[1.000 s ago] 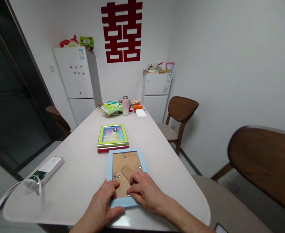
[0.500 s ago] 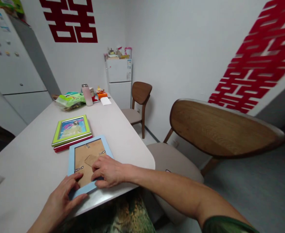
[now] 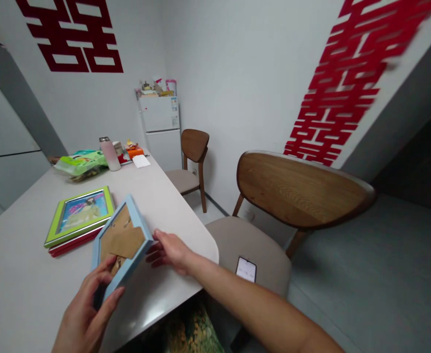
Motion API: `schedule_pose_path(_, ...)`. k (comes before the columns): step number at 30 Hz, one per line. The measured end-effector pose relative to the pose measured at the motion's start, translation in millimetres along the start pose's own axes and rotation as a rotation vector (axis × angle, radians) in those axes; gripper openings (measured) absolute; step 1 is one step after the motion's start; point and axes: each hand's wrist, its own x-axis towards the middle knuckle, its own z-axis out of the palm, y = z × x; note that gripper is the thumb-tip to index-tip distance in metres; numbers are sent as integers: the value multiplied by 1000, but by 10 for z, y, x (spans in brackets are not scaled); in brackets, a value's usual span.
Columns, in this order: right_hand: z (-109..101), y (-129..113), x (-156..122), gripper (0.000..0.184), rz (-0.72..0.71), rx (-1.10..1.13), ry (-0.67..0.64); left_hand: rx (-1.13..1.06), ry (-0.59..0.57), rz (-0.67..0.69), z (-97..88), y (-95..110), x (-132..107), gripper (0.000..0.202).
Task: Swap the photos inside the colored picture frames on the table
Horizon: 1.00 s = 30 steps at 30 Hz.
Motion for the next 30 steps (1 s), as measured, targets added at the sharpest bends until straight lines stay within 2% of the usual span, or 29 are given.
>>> schedule_pose_path(2, 261, 67, -14, 47, 128, 380, -76, -209, 79, -115, 33, 184, 13, 21)
schedule_pose_path(4, 499, 108, 6, 44, 197, 595, -133, -396, 151, -201, 86, 308, 14, 25)
schedule_pose_path(5, 585, 116, 22, 43, 175, 683, -105, -461, 176, -230, 111, 340, 15, 29)
schedule_pose_path(7, 660, 108, 50, 46, 81, 811, 49, -531, 200, -286, 143, 354, 30, 35)
schedule_pose_path(10, 540, 72, 75, 61, -24, 831, 268, -598, 230, -393, 136, 318, 96, 42)
schedule_pose_path(14, 169, 48, 122, 63, -148, 637, 359, -701, 191, -451, 83, 290, 229, 45)
schedule_pose_path(18, -204, 58, 228, 53, -303, 208, 396, -767, 108, -496, 65, 218, 355, 45)
schedule_pose_path(22, -566, 9, 393, 47, -212, -410, 461, -666, -59, -585, 115, 50, 502, 43)
schedule_pose_path(27, -930, -130, 632, 29, -105, -680, 485, -311, -296, -473, 295, -162, 691, 37)
schedule_pose_path(30, -1005, -159, 755, 22, -66, -819, 484, -118, -346, -442, 415, -282, 772, 36)
